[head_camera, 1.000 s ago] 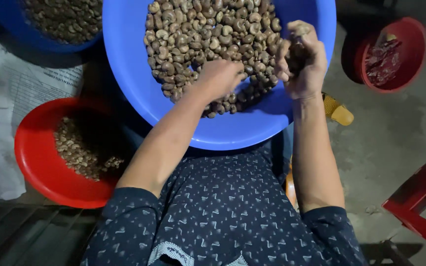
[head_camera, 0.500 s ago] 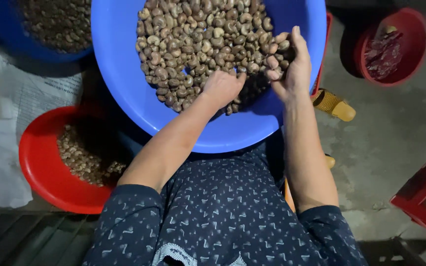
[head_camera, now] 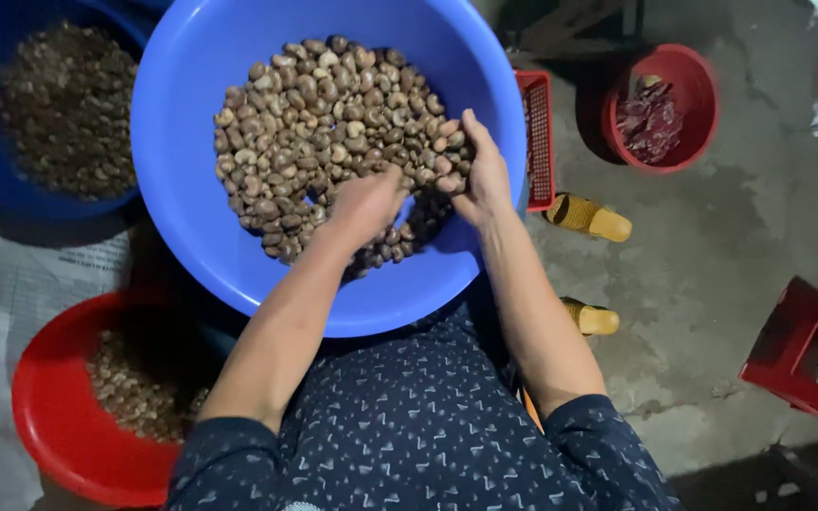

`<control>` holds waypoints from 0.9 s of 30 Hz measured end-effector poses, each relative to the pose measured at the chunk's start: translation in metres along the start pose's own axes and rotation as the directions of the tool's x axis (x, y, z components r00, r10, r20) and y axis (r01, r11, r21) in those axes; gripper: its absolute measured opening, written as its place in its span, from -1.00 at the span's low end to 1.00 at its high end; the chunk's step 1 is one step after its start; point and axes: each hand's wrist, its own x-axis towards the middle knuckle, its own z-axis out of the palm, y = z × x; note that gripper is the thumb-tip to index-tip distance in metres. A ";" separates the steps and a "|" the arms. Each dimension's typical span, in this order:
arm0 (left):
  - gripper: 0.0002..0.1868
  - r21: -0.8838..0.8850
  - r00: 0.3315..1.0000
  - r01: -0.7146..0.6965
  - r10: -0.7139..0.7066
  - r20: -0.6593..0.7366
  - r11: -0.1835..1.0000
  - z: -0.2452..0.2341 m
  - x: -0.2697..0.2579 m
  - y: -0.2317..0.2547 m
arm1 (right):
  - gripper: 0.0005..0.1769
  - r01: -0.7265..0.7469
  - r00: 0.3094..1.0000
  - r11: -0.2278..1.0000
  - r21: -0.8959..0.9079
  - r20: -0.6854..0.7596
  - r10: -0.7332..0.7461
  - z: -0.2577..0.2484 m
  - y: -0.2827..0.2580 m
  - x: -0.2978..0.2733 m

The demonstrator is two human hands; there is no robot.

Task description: Sorting nuts by hand in a large blue bowl and placing selected pieces into a red bowl

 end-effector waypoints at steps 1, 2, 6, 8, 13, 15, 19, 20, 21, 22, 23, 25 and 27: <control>-0.73 0.002 1.000 -0.008 0.008 -0.001 1.000 -0.026 -0.005 0.006 | -0.53 0.007 1.000 1.000 0.004 -0.003 -0.007 0.001 0.003 0.000; -0.78 -0.198 0.994 0.013 -0.034 -0.102 0.980 -0.052 -0.010 0.011 | -0.54 -0.019 1.000 1.000 -0.006 -0.018 0.019 0.003 0.007 0.000; -0.67 -0.621 0.911 0.012 -0.265 -0.317 0.783 -0.105 -0.030 0.024 | -0.55 -0.158 0.987 0.987 0.011 -0.006 0.158 0.033 0.032 -0.019; -0.72 -0.633 0.862 -0.091 -0.257 -0.436 0.769 -0.108 -0.033 0.038 | -0.48 -0.238 0.971 0.971 0.015 0.031 0.238 0.045 0.055 -0.017; -0.74 -0.444 0.767 -0.267 -0.091 -0.635 0.855 -0.073 -0.033 0.019 | -0.51 -0.319 0.947 0.947 -0.043 0.031 0.321 0.057 0.104 0.006; -0.73 -0.189 0.743 -0.310 0.113 -0.660 0.932 -0.084 -0.037 0.026 | -0.07 -0.325 0.902 0.945 0.033 -0.289 0.321 0.033 0.188 0.081; -0.73 -0.134 0.734 -0.301 0.140 -0.665 0.944 -0.102 -0.046 0.031 | -0.45 -0.361 0.923 0.881 0.306 0.249 0.292 0.051 0.116 0.016; -0.78 -0.141 0.728 -0.317 0.145 -0.670 0.938 -0.109 -0.047 0.035 | -0.46 -0.329 0.922 0.895 0.301 0.305 0.237 0.058 0.100 0.002; -0.82 -0.147 0.725 -0.329 0.150 -0.673 0.933 -0.117 -0.050 0.038 | -0.47 -0.301 0.914 0.905 0.300 0.362 0.184 0.066 0.086 -0.013; -0.82 -0.144 0.729 -0.313 0.140 -0.670 0.939 -0.116 -0.049 0.036 | -0.47 -0.317 0.907 0.901 0.297 0.371 0.197 0.071 0.082 -0.020; -0.80 -0.130 0.706 -0.323 0.147 -0.693 0.937 -0.114 -0.048 0.034 | -0.51 -0.323 0.903 0.873 0.366 0.394 0.170 0.075 0.077 -0.027; -0.78 -0.110 0.686 -0.321 0.151 -0.712 0.941 -0.113 -0.048 0.029 | -0.54 -0.343 0.894 0.834 0.432 0.422 0.150 0.078 0.072 -0.029; -0.71 -0.223 0.626 -0.350 0.050 -0.778 0.910 -0.114 -0.048 0.026 | -0.54 -0.304 0.938 0.870 0.387 0.282 0.203 0.074 0.068 -0.021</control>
